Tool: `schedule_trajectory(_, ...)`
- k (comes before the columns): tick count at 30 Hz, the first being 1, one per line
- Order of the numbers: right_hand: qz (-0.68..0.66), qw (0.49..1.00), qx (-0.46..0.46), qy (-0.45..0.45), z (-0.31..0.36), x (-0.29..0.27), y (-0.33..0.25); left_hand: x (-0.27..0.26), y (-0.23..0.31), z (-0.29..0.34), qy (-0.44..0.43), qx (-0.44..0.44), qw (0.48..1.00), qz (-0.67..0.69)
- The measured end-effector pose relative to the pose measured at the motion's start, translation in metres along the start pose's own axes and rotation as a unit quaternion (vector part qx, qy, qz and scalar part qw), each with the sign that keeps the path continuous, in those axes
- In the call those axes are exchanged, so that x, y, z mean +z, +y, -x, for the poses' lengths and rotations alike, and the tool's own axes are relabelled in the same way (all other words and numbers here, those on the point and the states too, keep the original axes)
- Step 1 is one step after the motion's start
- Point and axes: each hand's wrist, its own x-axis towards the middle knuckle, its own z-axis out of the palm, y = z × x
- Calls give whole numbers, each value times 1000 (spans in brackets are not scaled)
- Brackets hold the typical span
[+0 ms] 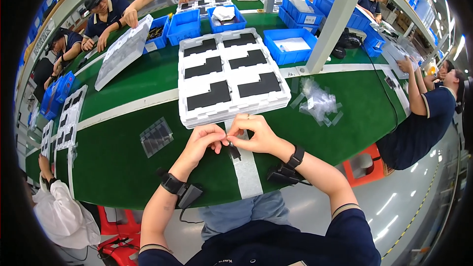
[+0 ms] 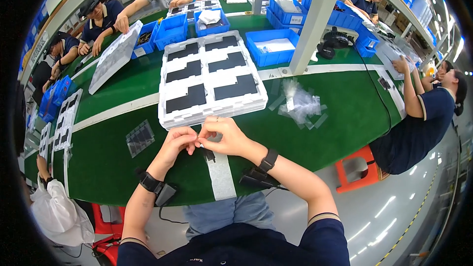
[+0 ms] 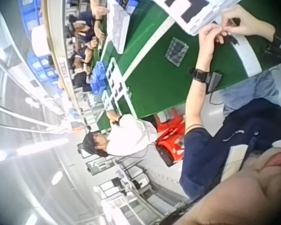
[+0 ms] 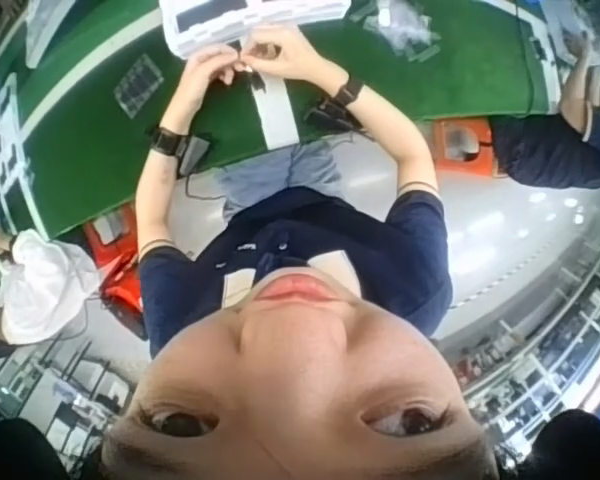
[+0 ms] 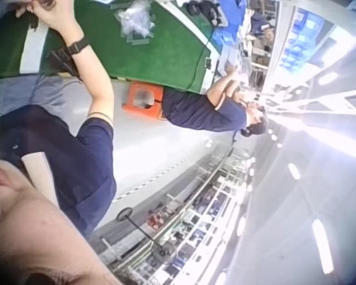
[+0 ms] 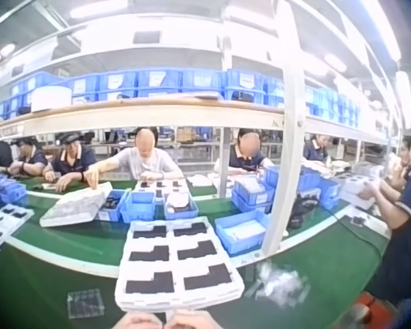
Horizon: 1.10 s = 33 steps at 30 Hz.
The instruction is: The recorder is assembling small electronic parts by placing black plastic components into a white tray and applying small adhesive parts.
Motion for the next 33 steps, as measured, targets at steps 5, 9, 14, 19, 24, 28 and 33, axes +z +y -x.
schedule_trajectory(5,-2,1000,-21,12,2,2,2,-1,2,0,-9,-4,1000,0)
schedule_trajectory(9,-17,999,46,10,1,4,3,-3,-1,-1,-10,27,999,-32)
schedule_trajectory(14,-18,997,68,-5,-1,2,3,-3,-2,1,-10,36,999,-37)
schedule_trajectory(19,-37,995,92,-14,1,0,3,-2,-2,0,-10,44,997,-55)
schedule_trajectory(24,-11,1000,6,-2,0,2,0,-2,0,0,-8,22,999,-46)
schedule_trajectory(28,-22,1000,-14,18,1,3,-2,1,4,2,-4,24,999,-42)
schedule_trajectory(33,-10,1000,-13,23,6,4,1,3,2,1,-8,20,1000,-20)
